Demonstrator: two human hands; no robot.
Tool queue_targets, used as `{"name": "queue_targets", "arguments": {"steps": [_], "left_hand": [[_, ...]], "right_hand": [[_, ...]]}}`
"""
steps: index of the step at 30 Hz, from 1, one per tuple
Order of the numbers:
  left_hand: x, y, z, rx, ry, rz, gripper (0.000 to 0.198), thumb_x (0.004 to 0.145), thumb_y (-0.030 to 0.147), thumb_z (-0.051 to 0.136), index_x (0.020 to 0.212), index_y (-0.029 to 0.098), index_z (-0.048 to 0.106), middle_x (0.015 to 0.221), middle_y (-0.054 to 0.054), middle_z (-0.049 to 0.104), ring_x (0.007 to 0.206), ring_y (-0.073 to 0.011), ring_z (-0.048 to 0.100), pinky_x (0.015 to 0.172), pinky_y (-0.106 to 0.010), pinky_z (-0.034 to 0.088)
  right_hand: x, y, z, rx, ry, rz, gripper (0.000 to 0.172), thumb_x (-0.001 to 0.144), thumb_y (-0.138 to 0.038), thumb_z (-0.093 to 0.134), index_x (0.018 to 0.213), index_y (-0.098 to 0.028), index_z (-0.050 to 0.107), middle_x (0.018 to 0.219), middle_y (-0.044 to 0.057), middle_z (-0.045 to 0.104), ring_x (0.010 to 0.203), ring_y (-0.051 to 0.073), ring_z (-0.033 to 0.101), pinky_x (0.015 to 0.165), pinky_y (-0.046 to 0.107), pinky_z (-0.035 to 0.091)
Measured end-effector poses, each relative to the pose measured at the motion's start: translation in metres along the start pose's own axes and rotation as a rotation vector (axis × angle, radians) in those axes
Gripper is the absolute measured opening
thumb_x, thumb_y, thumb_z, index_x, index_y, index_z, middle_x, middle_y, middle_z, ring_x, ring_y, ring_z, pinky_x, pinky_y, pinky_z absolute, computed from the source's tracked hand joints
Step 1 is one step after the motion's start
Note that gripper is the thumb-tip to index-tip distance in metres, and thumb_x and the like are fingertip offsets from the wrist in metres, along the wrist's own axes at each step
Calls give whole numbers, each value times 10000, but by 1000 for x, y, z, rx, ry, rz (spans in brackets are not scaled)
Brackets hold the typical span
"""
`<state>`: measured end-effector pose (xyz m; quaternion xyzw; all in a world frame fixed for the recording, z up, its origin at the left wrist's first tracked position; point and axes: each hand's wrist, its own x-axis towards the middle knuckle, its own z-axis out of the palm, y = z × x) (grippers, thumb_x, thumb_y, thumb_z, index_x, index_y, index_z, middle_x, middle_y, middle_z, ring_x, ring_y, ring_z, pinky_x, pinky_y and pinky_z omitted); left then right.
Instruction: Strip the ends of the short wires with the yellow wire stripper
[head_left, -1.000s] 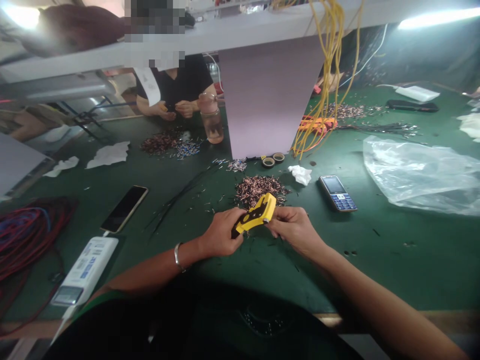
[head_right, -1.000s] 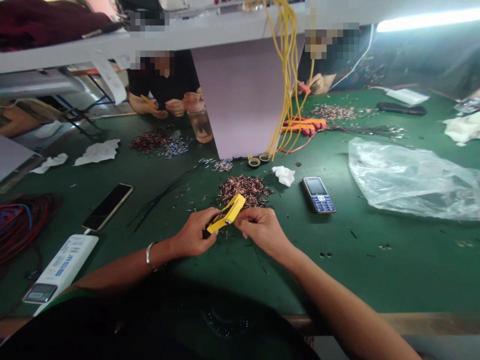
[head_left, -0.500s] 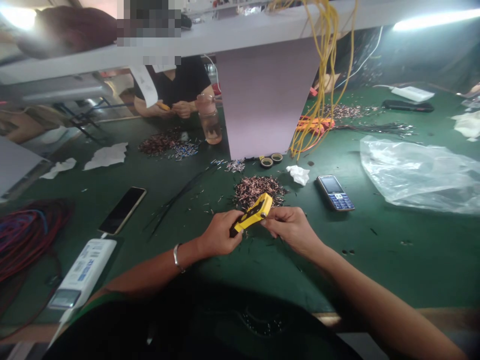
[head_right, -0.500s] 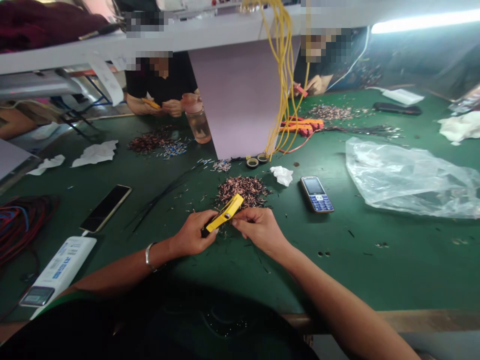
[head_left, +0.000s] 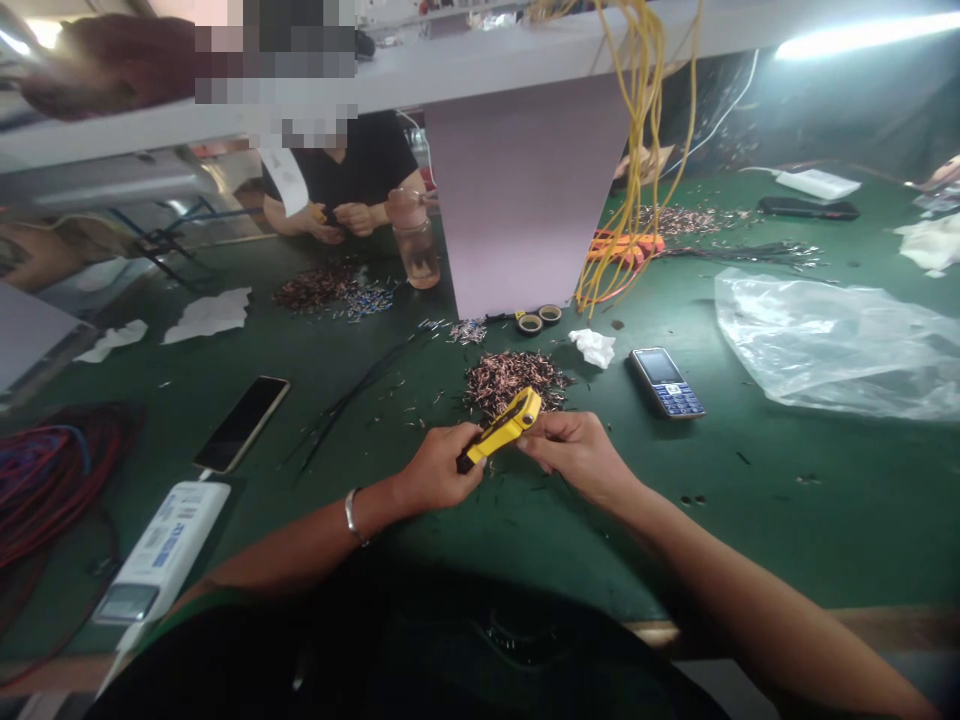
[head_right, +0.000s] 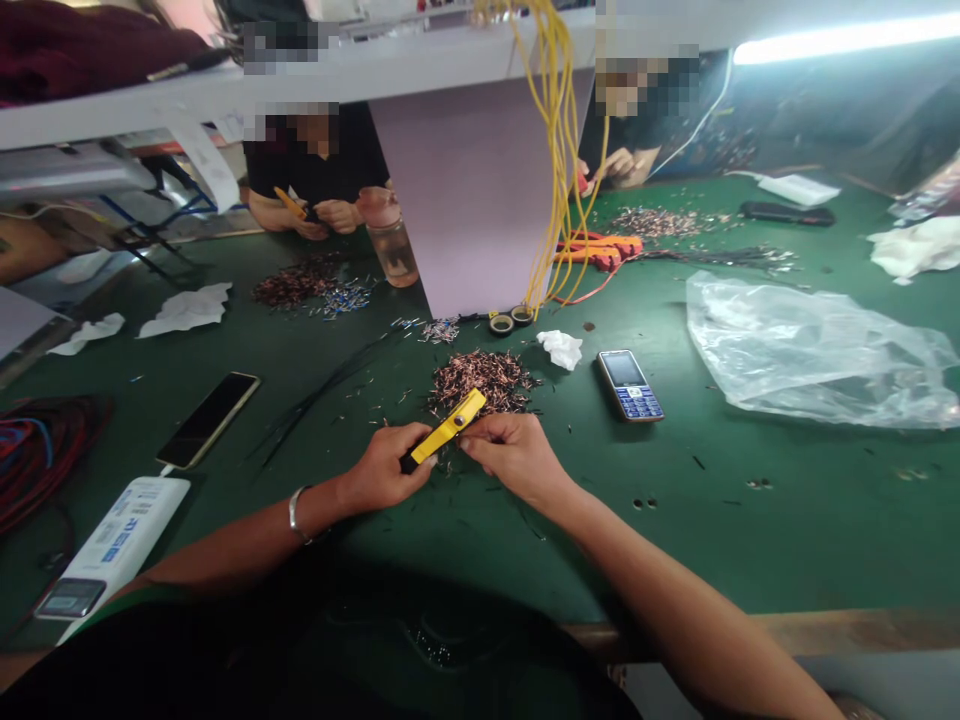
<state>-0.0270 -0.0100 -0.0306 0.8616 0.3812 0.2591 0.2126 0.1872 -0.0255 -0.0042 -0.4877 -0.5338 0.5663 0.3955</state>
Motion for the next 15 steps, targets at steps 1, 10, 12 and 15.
{"name": "queue_targets", "arguments": {"steps": [1,10,12,15], "left_hand": [[0,0,0,-17,3,0,31,792,221,527,806,194,520,621,28,532,542,-124,514,549,-244,383],[8,-4,-1,-579,-149,-408,159,681,219,616,818,156,563,644,41,540,519,-93,497,517,-231,418],[11,-6,-2,-885,-194,-527,247,646,205,651,865,143,556,664,31,550,481,-93,496,485,-253,435],[15,-9,-6,-1247,-252,-551,318,587,161,665,888,131,570,688,-4,577,506,-118,516,499,-295,455]], "right_hand": [[0,0,0,3,2,1,193,673,-325,668,548,-184,629,423,-51,463,435,88,382,444,242,302],[6,8,-3,-19,40,12,181,694,-355,698,652,-179,713,418,-51,492,425,85,379,448,242,302],[8,9,-4,-35,39,20,185,712,-361,689,660,-185,715,420,-46,502,419,83,363,443,244,289],[9,10,-4,-45,37,35,182,737,-353,679,661,-192,716,442,-37,516,419,82,350,435,247,269]]}}
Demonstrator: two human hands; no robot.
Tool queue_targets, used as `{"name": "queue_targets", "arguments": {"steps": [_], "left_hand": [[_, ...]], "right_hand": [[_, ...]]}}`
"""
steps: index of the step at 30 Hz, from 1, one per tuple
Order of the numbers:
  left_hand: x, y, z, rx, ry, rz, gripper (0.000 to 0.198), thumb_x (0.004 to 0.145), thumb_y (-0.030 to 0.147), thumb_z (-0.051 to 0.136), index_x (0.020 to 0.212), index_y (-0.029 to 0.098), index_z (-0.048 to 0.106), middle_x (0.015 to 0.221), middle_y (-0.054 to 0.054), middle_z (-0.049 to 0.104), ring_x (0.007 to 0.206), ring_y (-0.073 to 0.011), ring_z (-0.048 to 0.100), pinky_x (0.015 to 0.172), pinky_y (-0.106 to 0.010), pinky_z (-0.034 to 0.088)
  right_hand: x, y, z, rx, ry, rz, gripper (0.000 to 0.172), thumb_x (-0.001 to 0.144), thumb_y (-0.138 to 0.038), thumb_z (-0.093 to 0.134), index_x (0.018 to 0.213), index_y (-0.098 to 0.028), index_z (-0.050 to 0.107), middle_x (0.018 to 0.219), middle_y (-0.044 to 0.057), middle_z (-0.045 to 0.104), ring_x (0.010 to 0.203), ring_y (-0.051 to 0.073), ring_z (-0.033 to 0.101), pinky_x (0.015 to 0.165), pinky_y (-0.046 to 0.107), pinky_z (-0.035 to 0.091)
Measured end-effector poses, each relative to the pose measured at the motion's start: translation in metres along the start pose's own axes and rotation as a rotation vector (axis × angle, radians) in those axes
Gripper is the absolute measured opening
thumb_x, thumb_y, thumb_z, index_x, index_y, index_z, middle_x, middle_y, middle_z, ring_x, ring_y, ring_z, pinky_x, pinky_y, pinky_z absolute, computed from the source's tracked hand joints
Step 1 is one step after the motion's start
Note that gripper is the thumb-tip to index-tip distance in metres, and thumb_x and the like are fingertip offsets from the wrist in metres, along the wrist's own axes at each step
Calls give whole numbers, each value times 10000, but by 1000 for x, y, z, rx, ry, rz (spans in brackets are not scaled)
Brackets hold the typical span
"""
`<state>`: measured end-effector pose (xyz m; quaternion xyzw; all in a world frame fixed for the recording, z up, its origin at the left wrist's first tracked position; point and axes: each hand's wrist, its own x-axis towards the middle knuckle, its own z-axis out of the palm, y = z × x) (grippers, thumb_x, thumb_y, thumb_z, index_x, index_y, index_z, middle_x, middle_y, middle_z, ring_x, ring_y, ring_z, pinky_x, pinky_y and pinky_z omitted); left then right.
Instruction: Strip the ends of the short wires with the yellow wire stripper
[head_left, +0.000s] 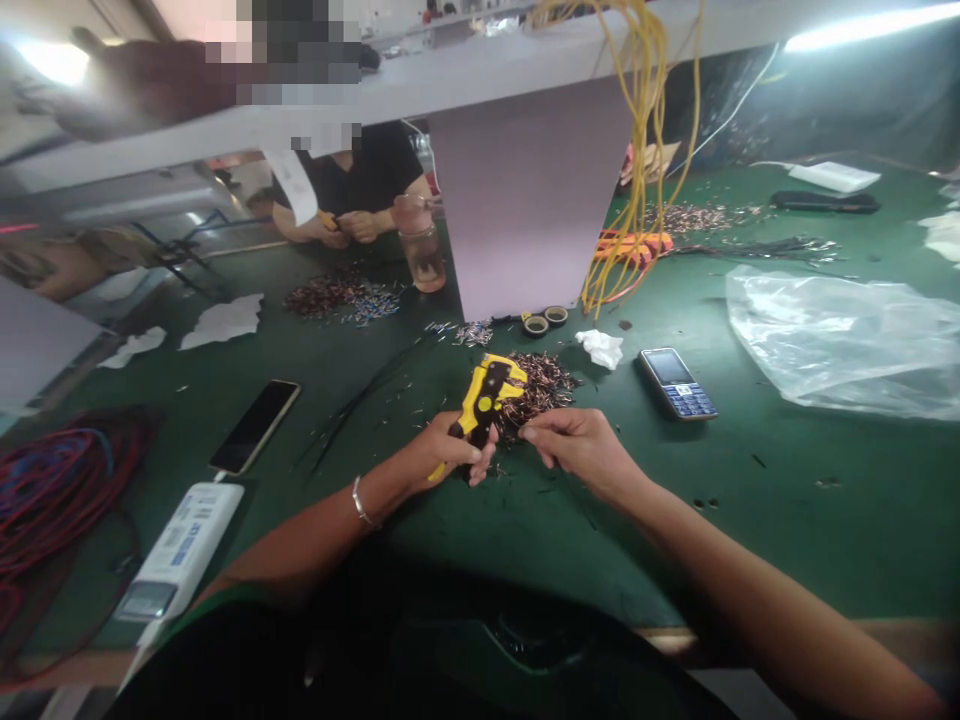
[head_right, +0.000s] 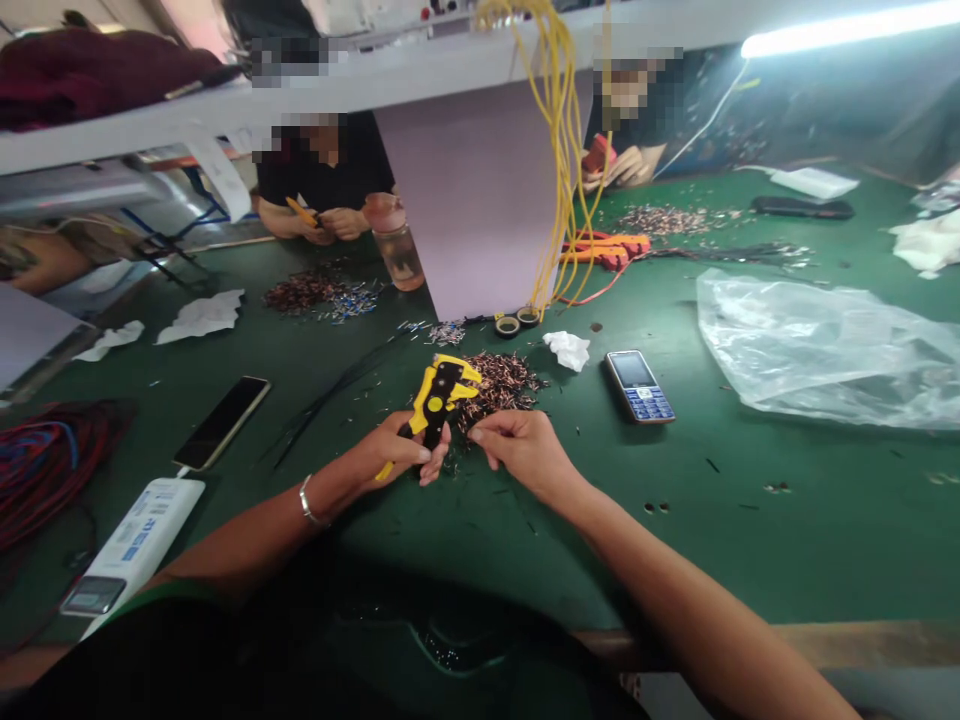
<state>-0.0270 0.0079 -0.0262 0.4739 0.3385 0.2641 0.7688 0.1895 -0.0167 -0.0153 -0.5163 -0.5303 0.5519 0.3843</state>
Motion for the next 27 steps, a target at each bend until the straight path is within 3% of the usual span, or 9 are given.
{"name": "queue_targets", "arguments": {"steps": [5,11,15,27], "left_hand": [[-1,10,-3,-249,-192,-77,495,548,173,636,1040,122,630,761,-63,607,620,-189,565,605,-386,475],[-2,13,-3,-330,-252,-54,552,530,204,578,1069,129,669,779,-96,627,629,-200,563,612,-389,456],[-2,10,-3,-282,-280,-50,548,520,212,565,1049,111,669,909,-164,682,669,-226,583,634,-414,463],[-4,6,-16,-348,-336,-50,466,592,157,580,1043,62,649,969,-206,714,739,-268,657,702,-413,480]], "right_hand": [[0,3,3,10,-30,-12,185,746,-359,673,685,-190,718,438,-44,506,424,85,364,447,251,271],[-2,5,6,-52,-108,-63,195,787,-337,645,692,-186,726,449,-38,514,438,87,367,471,255,285],[-2,8,10,-65,-153,-62,224,795,-352,633,692,-177,727,454,-39,503,442,87,369,468,247,279],[3,7,1,39,-155,6,186,698,-349,720,693,-164,733,468,-33,536,441,80,382,465,248,283]]}}
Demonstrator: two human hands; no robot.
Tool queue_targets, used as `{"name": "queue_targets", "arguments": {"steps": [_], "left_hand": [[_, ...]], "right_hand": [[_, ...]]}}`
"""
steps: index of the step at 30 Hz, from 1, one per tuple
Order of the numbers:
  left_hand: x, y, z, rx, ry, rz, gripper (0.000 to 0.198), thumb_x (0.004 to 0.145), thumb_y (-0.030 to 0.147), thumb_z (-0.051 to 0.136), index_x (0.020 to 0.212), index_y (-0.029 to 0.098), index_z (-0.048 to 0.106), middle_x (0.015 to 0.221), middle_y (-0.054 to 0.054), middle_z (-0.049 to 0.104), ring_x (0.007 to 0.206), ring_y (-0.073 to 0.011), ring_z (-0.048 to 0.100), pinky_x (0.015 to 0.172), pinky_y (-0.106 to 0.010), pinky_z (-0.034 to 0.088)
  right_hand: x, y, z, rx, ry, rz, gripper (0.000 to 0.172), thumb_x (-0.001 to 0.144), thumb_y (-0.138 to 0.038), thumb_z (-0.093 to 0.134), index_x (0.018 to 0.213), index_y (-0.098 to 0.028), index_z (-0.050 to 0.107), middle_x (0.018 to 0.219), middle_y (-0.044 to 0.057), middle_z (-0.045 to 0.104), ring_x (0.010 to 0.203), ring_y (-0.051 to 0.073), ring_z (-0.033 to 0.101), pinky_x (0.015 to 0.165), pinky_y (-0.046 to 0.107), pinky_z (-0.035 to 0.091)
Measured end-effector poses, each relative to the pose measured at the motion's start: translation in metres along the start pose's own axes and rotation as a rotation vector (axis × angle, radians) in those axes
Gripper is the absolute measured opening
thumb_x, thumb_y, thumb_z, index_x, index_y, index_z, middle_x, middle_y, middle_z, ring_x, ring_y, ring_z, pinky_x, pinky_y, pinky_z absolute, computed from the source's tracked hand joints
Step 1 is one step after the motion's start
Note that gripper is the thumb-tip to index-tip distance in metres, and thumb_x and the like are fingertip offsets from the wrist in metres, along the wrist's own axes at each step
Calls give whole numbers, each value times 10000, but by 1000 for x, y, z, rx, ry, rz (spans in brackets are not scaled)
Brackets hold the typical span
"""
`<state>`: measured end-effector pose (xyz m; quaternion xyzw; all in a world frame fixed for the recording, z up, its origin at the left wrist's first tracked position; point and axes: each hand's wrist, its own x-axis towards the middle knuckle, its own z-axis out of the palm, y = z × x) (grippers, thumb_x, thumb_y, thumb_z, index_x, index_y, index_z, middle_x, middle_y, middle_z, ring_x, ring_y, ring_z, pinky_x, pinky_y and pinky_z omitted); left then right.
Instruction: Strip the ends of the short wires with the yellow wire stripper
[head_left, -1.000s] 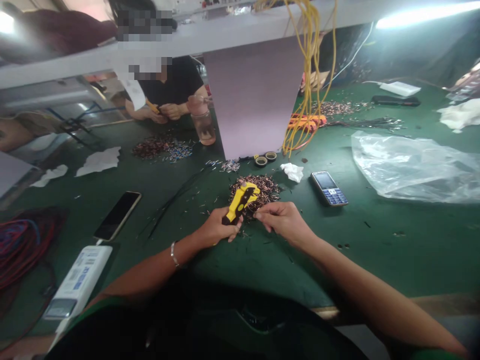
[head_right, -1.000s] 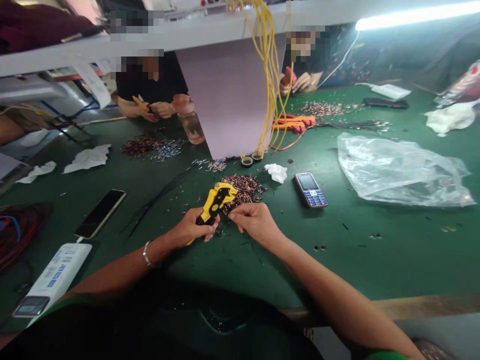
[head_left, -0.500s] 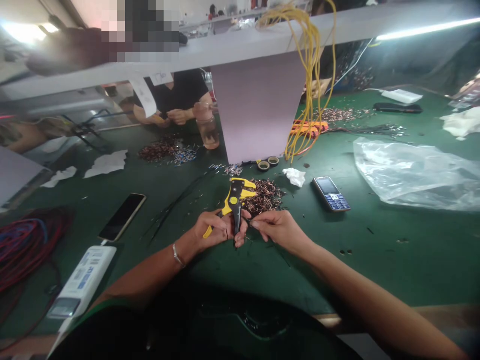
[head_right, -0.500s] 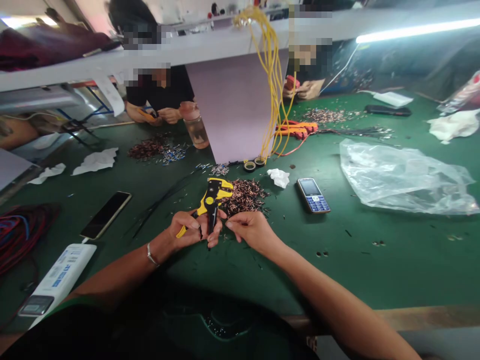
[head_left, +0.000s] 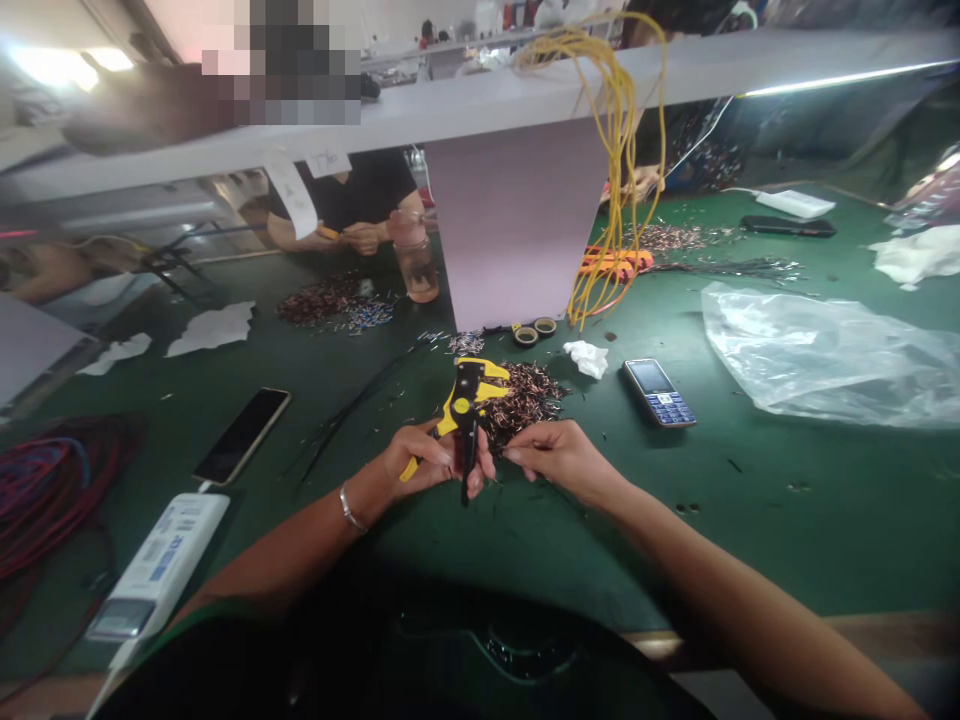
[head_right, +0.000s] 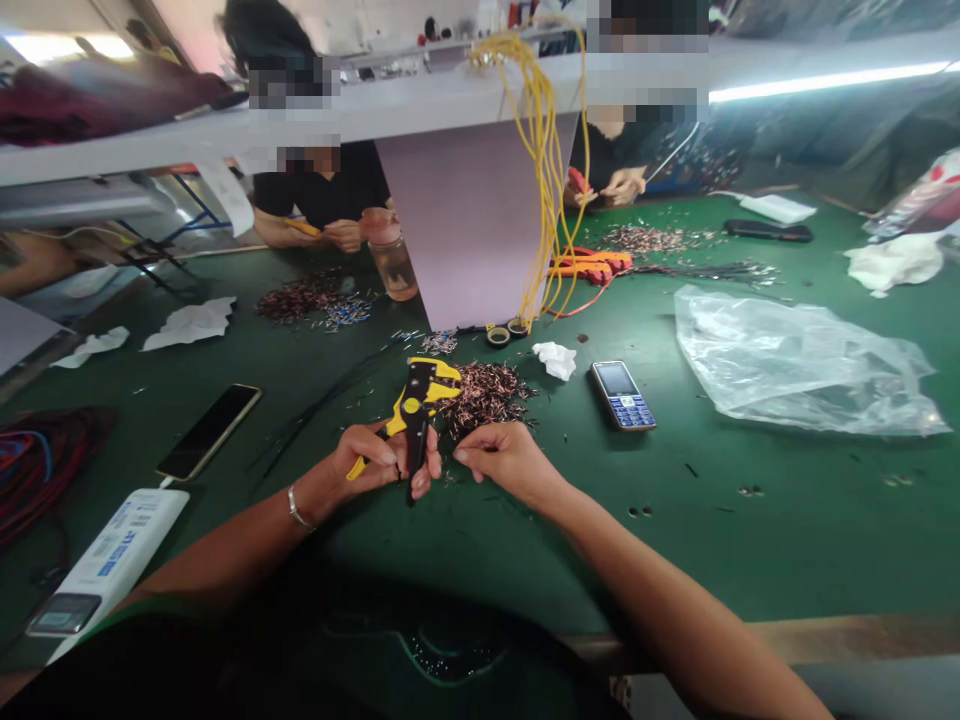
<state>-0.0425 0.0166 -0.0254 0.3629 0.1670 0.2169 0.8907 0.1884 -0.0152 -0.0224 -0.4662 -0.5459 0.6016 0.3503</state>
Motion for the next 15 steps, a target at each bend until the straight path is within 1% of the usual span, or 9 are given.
{"name": "queue_targets", "arguments": {"steps": [3,6,8,11,13,15], "left_hand": [[-2,3,-2,32,4,30,472,589,143,575,1048,57,643,963,-213,716,748,-282,667,699,-422,492],[-3,5,-2,75,-4,44,466,575,129,574,1030,54,644,954,-216,718,738,-287,669,686,-431,503],[-3,6,-2,102,-7,49,481,561,125,582,1031,52,647,934,-207,716,719,-279,662,674,-429,506],[-1,8,1,133,-8,62,523,551,128,601,1066,53,645,896,-181,707,697,-261,646,666,-427,510],[-1,8,1,139,-10,65,543,546,129,611,1084,58,640,879,-165,698,694,-251,636,664,-424,510],[0,7,2,136,-20,64,550,543,127,614,1089,63,637,867,-155,691,697,-247,630,663,-419,507]], "right_hand": [[2,-2,-7,11,13,11,164,660,-324,744,690,-163,753,471,-19,562,455,85,412,470,247,290],[2,-7,-12,-6,-20,27,152,638,-314,753,673,-167,766,460,-15,565,449,85,424,460,244,301],[1,-10,-15,-18,-12,19,144,635,-312,755,660,-171,768,452,-17,559,442,84,427,450,241,308],[-3,-13,-22,-3,117,-33,142,639,-321,760,652,-180,764,444,-25,550,433,80,423,433,237,307],[-6,-14,-26,41,211,-67,145,642,-327,768,664,-184,766,449,-25,557,426,79,421,425,238,309],[-8,-16,-28,94,279,-98,140,644,-320,775,681,-185,771,455,-23,567,420,77,419,420,239,311]]}}
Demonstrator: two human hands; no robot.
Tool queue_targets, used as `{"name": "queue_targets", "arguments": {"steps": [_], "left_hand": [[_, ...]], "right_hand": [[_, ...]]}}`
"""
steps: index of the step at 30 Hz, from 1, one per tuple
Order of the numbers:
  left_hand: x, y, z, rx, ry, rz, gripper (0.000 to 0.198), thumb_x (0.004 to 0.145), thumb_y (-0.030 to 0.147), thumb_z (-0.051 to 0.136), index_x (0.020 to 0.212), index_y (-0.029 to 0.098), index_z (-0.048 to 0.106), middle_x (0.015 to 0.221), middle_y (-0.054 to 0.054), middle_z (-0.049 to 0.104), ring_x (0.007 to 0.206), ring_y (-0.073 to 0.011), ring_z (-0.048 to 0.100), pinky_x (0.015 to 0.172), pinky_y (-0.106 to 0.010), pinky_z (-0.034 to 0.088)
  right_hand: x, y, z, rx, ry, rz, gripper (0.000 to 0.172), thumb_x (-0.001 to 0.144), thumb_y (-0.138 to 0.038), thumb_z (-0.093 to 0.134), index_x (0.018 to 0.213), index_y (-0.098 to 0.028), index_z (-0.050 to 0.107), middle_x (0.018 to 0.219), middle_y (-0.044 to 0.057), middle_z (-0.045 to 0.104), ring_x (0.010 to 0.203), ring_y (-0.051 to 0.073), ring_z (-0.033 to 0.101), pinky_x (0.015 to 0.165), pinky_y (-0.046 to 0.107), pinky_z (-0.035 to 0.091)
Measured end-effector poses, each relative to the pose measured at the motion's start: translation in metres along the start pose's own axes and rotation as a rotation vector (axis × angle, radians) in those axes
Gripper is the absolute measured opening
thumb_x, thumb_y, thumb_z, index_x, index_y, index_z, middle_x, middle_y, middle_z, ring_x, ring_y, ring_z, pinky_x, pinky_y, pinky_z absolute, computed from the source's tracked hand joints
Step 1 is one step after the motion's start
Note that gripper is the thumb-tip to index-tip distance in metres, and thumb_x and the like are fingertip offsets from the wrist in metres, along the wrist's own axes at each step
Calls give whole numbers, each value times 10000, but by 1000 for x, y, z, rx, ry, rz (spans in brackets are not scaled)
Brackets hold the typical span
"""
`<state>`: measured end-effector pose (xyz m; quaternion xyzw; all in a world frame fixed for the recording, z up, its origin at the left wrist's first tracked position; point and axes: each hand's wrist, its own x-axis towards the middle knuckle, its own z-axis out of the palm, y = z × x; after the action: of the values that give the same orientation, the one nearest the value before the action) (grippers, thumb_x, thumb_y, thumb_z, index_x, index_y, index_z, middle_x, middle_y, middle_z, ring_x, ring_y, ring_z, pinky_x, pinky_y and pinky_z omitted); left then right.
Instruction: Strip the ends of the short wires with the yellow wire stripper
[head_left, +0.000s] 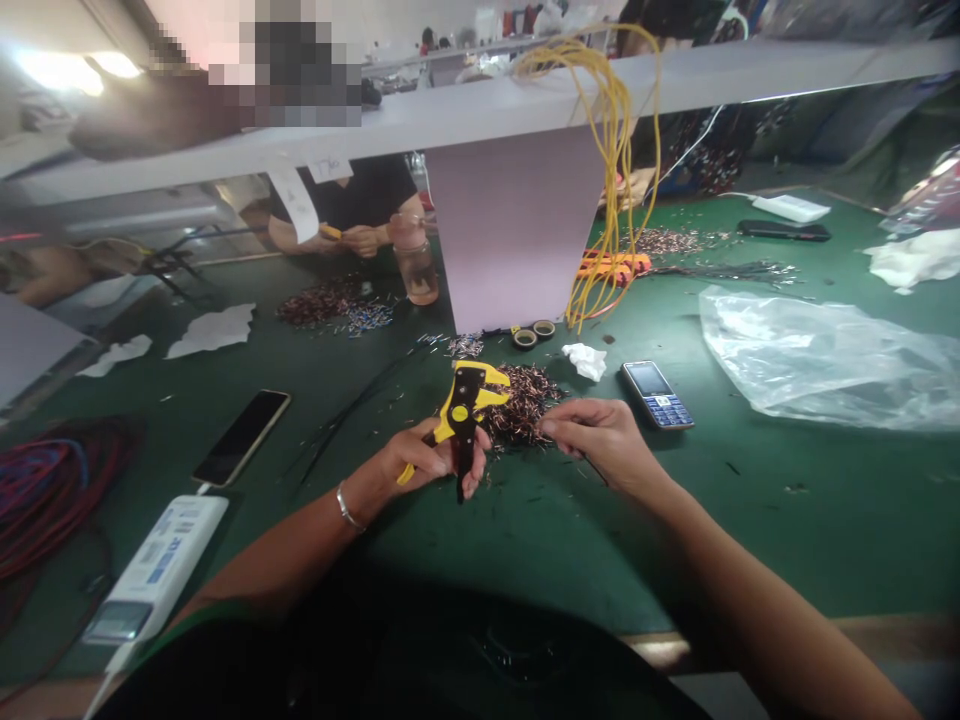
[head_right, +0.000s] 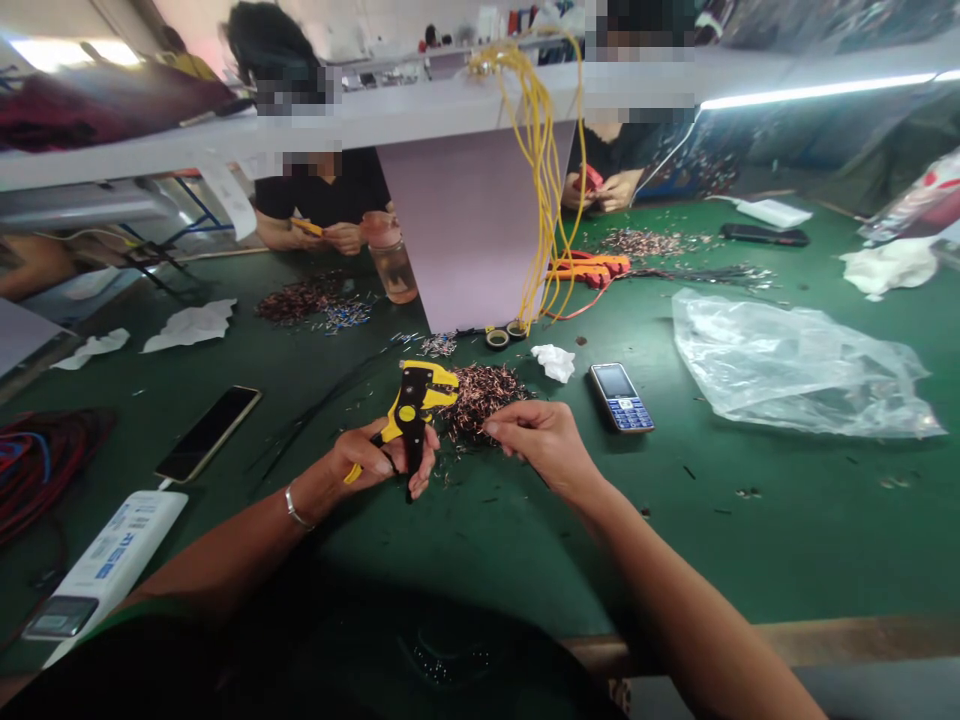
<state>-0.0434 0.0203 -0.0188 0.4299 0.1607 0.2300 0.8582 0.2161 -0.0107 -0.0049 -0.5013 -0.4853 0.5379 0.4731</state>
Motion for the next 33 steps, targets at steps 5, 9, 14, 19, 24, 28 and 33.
{"name": "queue_targets", "arguments": {"steps": [5,9,14,19,24,28,33], "left_hand": [[0,-4,1,-14,-29,-19,558,538,132,620,1091,61,636,865,-156,686,694,-246,621,662,-418,501],[1,-8,2,-22,-39,-31,574,535,142,632,1104,59,638,863,-155,684,690,-243,616,657,-418,506],[2,-9,6,-27,-48,-41,566,530,141,646,1088,53,638,843,-152,690,689,-242,621,655,-418,510],[3,-8,10,-38,-27,-61,528,526,129,671,1049,67,636,843,-148,690,686,-241,624,646,-407,511],[2,-9,11,-33,-22,-53,493,531,141,673,1017,66,642,818,-137,680,679,-245,622,647,-406,509],[1,-9,13,-40,-1,-45,471,523,129,668,989,68,650,802,-128,676,668,-240,620,640,-402,506],[1,-9,13,-35,16,-55,455,531,138,673,980,67,655,782,-118,663,650,-233,608,635,-409,509]], "right_hand": [[-3,-7,5,98,129,-50,93,640,-278,767,658,-186,760,454,-26,564,423,74,421,415,240,304],[-3,-8,11,127,160,-31,100,633,-280,765,652,-182,756,453,-25,562,424,77,423,412,242,308],[-4,-3,14,133,163,-23,116,644,-291,771,680,-181,762,460,-25,569,423,77,426,409,240,313],[-6,-4,17,161,144,11,100,645,-280,769,672,-183,760,466,-27,573,421,71,433,401,231,314],[-7,-2,17,150,126,16,116,649,-297,770,686,-187,765,474,-25,568,428,73,427,407,236,314],[-6,0,16,113,121,17,137,654,-317,761,693,-186,763,475,-20,566,430,79,422,412,247,316],[-6,1,15,76,116,27,155,660,-332,756,699,-182,759,473,-20,561,422,78,413,398,243,303]]}}
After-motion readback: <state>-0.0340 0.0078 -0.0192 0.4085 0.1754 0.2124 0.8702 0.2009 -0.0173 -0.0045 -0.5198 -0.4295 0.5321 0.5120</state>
